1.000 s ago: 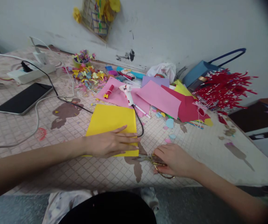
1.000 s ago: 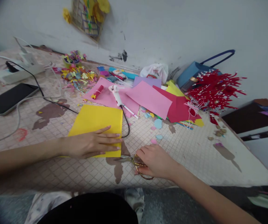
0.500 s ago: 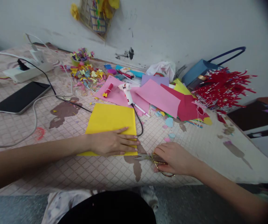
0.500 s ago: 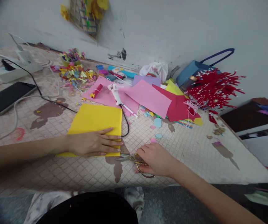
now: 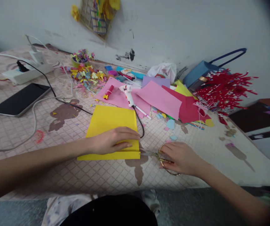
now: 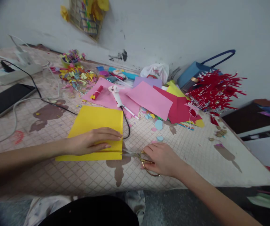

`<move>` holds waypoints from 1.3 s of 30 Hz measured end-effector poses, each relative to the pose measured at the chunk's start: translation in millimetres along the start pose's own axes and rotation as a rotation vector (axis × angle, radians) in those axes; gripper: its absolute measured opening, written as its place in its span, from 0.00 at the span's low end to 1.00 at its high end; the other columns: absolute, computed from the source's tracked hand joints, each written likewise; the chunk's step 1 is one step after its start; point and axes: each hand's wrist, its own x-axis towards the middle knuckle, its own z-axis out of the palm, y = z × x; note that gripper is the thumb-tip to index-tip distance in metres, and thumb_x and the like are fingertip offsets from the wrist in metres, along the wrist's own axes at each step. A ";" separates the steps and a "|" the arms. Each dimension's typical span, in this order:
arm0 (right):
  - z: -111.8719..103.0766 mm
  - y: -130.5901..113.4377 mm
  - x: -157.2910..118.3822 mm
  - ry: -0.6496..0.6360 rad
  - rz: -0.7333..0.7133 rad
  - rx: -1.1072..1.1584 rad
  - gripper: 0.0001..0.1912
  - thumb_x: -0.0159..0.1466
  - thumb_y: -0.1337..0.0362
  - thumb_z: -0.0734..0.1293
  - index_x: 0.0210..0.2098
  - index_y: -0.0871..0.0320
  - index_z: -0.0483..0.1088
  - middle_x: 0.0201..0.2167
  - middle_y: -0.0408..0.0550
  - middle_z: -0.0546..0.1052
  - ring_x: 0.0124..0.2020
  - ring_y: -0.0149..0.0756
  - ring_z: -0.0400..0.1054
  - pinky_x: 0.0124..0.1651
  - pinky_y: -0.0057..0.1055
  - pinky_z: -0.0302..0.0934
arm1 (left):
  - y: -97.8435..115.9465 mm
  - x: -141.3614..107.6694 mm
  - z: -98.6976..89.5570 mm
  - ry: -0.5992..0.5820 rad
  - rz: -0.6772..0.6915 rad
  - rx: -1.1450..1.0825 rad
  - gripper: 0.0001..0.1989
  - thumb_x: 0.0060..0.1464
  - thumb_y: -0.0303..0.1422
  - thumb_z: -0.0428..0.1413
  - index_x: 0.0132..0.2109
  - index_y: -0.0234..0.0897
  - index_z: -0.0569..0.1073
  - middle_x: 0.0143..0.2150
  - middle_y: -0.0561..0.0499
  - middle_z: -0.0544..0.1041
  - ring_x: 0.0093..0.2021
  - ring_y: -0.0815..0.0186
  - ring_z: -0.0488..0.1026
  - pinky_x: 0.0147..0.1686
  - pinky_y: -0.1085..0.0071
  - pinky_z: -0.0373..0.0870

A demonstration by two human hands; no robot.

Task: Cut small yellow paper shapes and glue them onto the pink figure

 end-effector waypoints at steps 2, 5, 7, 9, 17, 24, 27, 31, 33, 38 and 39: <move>4.8 8.6 -2.9 0.054 0.106 0.009 0.12 0.58 0.56 0.65 0.32 0.59 0.66 0.28 0.46 0.73 0.31 0.38 0.68 0.32 0.30 0.54 | 3.5 2.3 -0.8 0.123 -0.141 -0.091 0.11 0.59 0.31 0.49 0.44 0.34 0.73 0.43 0.44 0.76 0.45 0.63 0.72 0.46 0.66 0.67; 11.7 16.6 -6.3 0.110 0.263 0.030 0.09 0.59 0.59 0.64 0.32 0.59 0.65 0.26 0.45 0.72 0.29 0.37 0.68 0.30 0.30 0.56 | 7.5 5.9 -0.1 0.169 -0.342 -0.237 0.09 0.57 0.33 0.51 0.35 0.33 0.74 0.33 0.48 0.77 0.35 0.66 0.73 0.37 0.70 0.69; 11.6 15.5 -7.5 0.133 0.300 0.067 0.08 0.60 0.60 0.63 0.35 0.59 0.66 0.30 0.47 0.73 0.31 0.38 0.68 0.32 0.31 0.58 | 9.8 8.1 1.3 0.156 -0.409 -0.338 0.08 0.56 0.32 0.52 0.34 0.33 0.73 0.32 0.50 0.77 0.34 0.67 0.73 0.35 0.71 0.69; 6.0 7.8 -6.6 0.180 0.297 0.113 0.10 0.62 0.61 0.61 0.41 0.58 0.66 0.36 0.50 0.72 0.37 0.40 0.68 0.36 0.33 0.61 | 12.2 10.0 2.7 0.149 -0.440 -0.414 0.08 0.55 0.33 0.53 0.33 0.33 0.73 0.31 0.50 0.77 0.33 0.67 0.73 0.34 0.72 0.69; -25.6 -58.1 40.2 0.612 0.067 0.535 0.18 0.61 0.62 0.66 0.50 0.54 0.62 0.40 0.49 0.68 0.31 0.32 0.66 0.34 0.31 0.64 | 21.4 14.4 5.5 0.166 -0.489 -0.552 0.12 0.54 0.36 0.52 0.28 0.32 0.70 0.25 0.52 0.74 0.27 0.70 0.70 0.29 0.75 0.65; -30.1 -72.4 78.4 0.667 0.026 0.834 0.07 0.59 0.66 0.67 0.37 0.55 0.68 0.34 0.45 0.68 0.34 0.33 0.65 0.32 0.29 0.63 | 19.8 13.3 5.8 0.212 -0.496 -0.465 0.11 0.53 0.36 0.51 0.30 0.31 0.71 0.26 0.52 0.73 0.27 0.69 0.68 0.27 0.74 0.64; -30.4 -69.0 79.3 0.623 0.027 0.974 0.03 0.60 0.65 0.66 0.35 0.55 0.71 0.32 0.45 0.70 0.34 0.32 0.66 0.32 0.29 0.62 | 19.6 12.9 5.3 0.215 -0.499 -0.375 0.12 0.53 0.36 0.52 0.28 0.31 0.71 0.25 0.52 0.73 0.26 0.70 0.68 0.26 0.75 0.63; -26.9 -61.3 81.7 0.596 0.097 1.058 0.07 0.64 0.64 0.61 0.31 0.57 0.69 0.27 0.43 0.70 0.27 0.29 0.65 0.28 0.27 0.59 | 24.0 14.0 3.7 0.238 -0.500 -0.269 0.13 0.54 0.36 0.52 0.27 0.32 0.71 0.24 0.52 0.72 0.24 0.71 0.67 0.25 0.75 0.62; -22.8 -53.7 86.3 0.665 0.202 1.082 0.09 0.65 0.62 0.60 0.30 0.57 0.65 0.21 0.39 0.66 0.21 0.27 0.62 0.24 0.24 0.56 | 25.8 14.2 2.0 0.258 -0.499 -0.236 0.13 0.54 0.36 0.52 0.26 0.33 0.71 0.22 0.54 0.71 0.23 0.72 0.65 0.23 0.76 0.61; -13.4 -36.9 100.0 0.641 0.347 1.346 0.18 0.65 0.52 0.57 0.25 0.58 0.61 0.16 0.35 0.59 0.12 0.22 0.50 0.15 0.22 0.43 | 21.0 14.8 -1.3 0.326 -0.481 -0.179 0.10 0.54 0.36 0.52 0.31 0.34 0.73 0.28 0.52 0.75 0.28 0.69 0.70 0.27 0.75 0.64; -12.7 -36.6 101.9 0.606 0.337 1.394 0.19 0.64 0.51 0.57 0.25 0.58 0.61 0.17 0.36 0.60 0.12 0.21 0.49 0.14 0.21 0.42 | 19.1 15.4 -1.6 0.342 -0.470 -0.174 0.09 0.54 0.36 0.53 0.33 0.35 0.73 0.30 0.52 0.76 0.30 0.68 0.72 0.28 0.74 0.64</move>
